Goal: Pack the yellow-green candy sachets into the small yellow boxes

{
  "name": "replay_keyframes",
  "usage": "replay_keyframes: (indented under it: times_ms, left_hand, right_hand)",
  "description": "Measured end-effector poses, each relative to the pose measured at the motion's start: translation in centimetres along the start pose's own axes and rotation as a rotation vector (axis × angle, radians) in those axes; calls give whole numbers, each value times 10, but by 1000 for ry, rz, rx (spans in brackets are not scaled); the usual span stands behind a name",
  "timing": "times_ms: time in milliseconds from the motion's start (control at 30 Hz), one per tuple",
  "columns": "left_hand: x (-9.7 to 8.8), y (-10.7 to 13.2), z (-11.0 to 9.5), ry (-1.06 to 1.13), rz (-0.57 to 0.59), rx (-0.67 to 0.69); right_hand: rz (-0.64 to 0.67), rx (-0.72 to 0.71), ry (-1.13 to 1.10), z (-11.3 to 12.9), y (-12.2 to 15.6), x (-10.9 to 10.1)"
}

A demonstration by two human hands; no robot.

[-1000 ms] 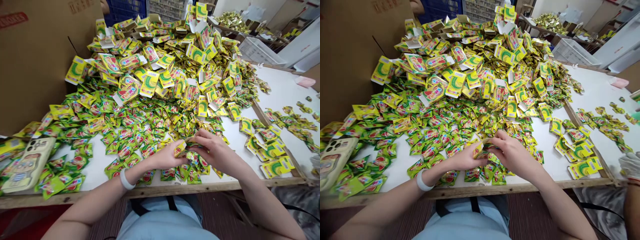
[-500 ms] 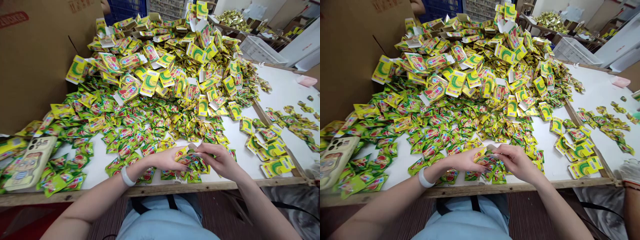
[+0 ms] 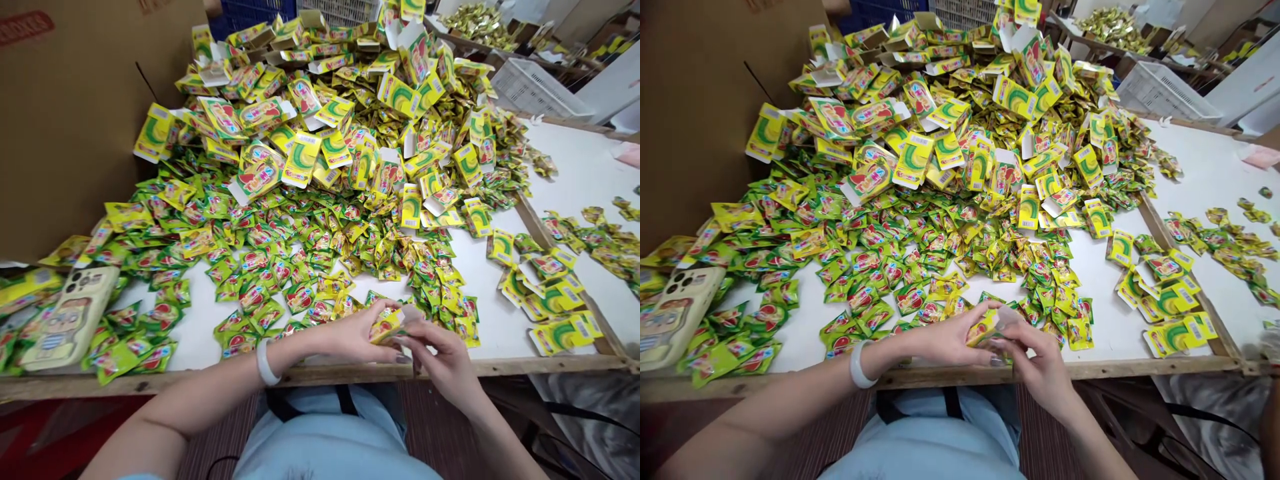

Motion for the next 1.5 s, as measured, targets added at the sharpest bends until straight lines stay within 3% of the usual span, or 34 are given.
replay_keyframes:
  times_ms: [100,167,233,300,400,433,500,567,667,767,900,1000,1267,1367,1500]
  left_hand:
    - [-53,15,-22,-391,-262,98]
    - [-97,28,-20,-683,-470,-12]
    - [-123,36,-4,-885,-516,-157]
    - [-133,38,13,-980,-480,-241]
    - [-133,34,27,-960,-440,-249]
    - [-133,32,27,-906,-434,-233]
    - [-133,28,23,-719,-433,-185]
    - [-135,25,18,-503,-439,-136]
    - [-130,20,10,-327,-422,-75]
    - [-111,16,3,-310,-322,-32]
    - [-87,18,-8,-317,-163,12]
    - [-82,22,-13,-249,-118,22]
    - [-82,14,-10,-96,-201,14]
    - [-80,10,-9,-81,-274,58]
    - [-78,5,-15,-128,-332,69]
  right_hand:
    - [-257,-2,336,-10,9,-81]
    - [-455,63,790,-8,16,-135]
    - [-541,91,1094,-1,14,-154]
    - [-406,-13,1047,-3,-3,-126]
    - [80,-211,692,-19,-25,-26]
    - [183,-232,633,-25,-27,2]
    - [244,-241,575,-37,-29,33]
    - [161,-226,500,-42,-33,33]
    - [84,-164,305,-34,-42,13]
    - [150,-218,246,-3,-59,12]
    - [248,-305,286,24,-81,31]
    - [258,-280,247,19,-87,40]
    - [-57,-156,47,-7,-77,23]
    - [-154,-12,-235,-20,-76,24]
    - [-84,238,-610,-36,-74,49]
Point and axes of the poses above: each hand's wrist, its own y-axis away from the middle knuckle, its own x-axis out of the palm, z = x × y, the point moved 9 cm from there along -y, towards the middle knuckle, and after that the axes turned 7 degrees about -x, right-handed, at the moved point
